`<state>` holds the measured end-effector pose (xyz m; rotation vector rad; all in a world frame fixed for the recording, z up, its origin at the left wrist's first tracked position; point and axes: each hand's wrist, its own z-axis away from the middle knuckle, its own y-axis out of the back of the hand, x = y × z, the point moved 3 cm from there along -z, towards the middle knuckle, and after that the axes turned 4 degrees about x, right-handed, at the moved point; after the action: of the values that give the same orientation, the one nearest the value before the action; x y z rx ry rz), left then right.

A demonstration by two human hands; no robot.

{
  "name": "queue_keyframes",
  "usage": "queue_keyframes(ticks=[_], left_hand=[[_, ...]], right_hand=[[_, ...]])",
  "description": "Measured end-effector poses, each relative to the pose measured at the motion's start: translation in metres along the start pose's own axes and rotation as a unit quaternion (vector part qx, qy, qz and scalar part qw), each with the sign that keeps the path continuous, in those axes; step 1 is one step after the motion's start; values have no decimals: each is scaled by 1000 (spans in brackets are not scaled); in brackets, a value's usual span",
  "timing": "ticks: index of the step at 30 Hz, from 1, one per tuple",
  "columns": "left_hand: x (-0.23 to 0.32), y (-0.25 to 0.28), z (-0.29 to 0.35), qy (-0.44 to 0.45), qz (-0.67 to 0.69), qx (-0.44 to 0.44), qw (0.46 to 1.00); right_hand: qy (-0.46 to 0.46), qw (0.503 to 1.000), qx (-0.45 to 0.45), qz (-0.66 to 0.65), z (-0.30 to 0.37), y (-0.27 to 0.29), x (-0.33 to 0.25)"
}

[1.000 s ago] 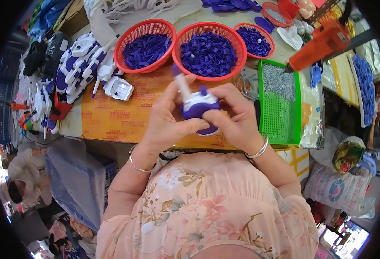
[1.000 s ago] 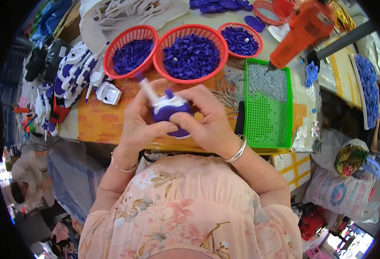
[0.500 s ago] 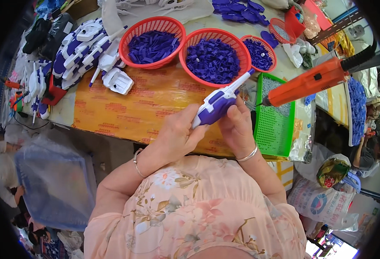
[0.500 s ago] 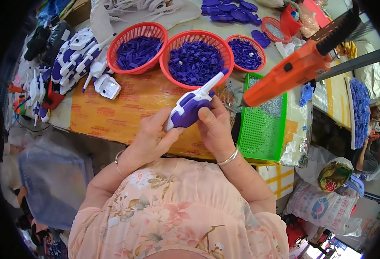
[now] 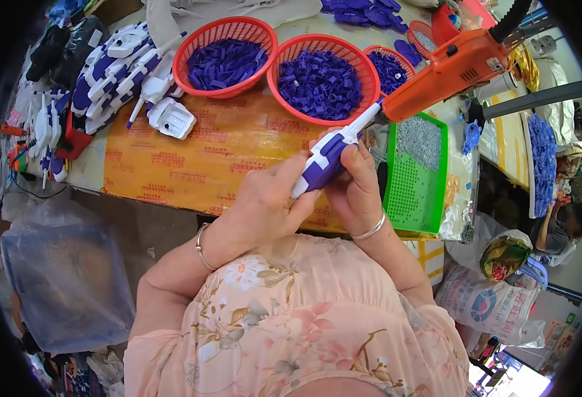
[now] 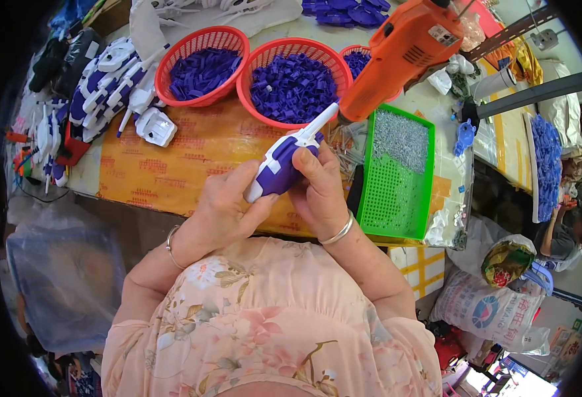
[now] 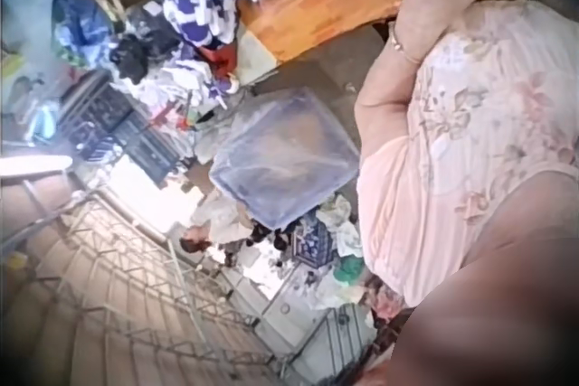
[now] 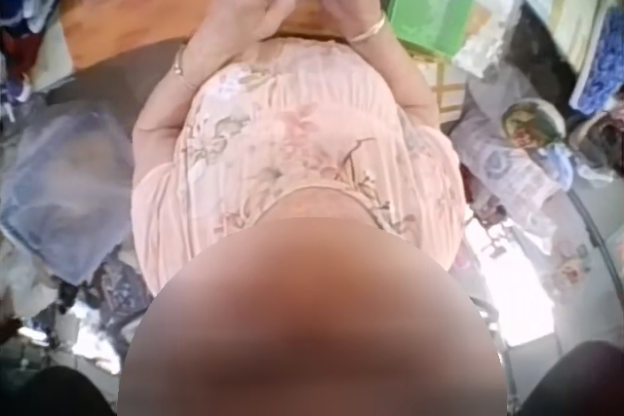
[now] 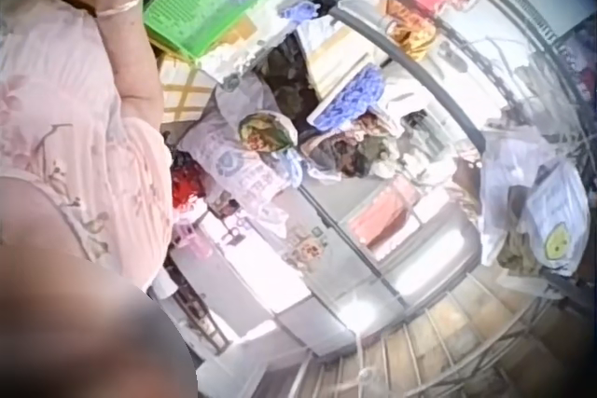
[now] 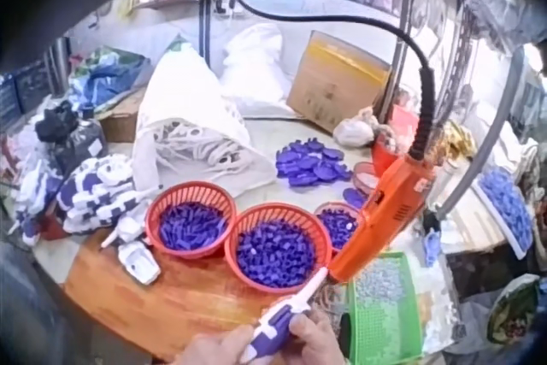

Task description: Assembling internal mechanisms and outer shells of a plastic toy.

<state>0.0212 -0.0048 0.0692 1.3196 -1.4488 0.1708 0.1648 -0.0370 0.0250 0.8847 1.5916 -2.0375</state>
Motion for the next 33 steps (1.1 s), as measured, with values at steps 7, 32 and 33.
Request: queue_keyframes(ticks=[7,32,33], left_hand=[[-26,-10,13,196,267,-4,943],[-30,7,23,282,413,-54,865],[-34,6,25,279,413,-54,865]], right_hand=[[16,1000,11,-4,3,-4,-2],[20,988,22,154,5,-4,-8],[40,985,-7,167,6,-6,-9]])
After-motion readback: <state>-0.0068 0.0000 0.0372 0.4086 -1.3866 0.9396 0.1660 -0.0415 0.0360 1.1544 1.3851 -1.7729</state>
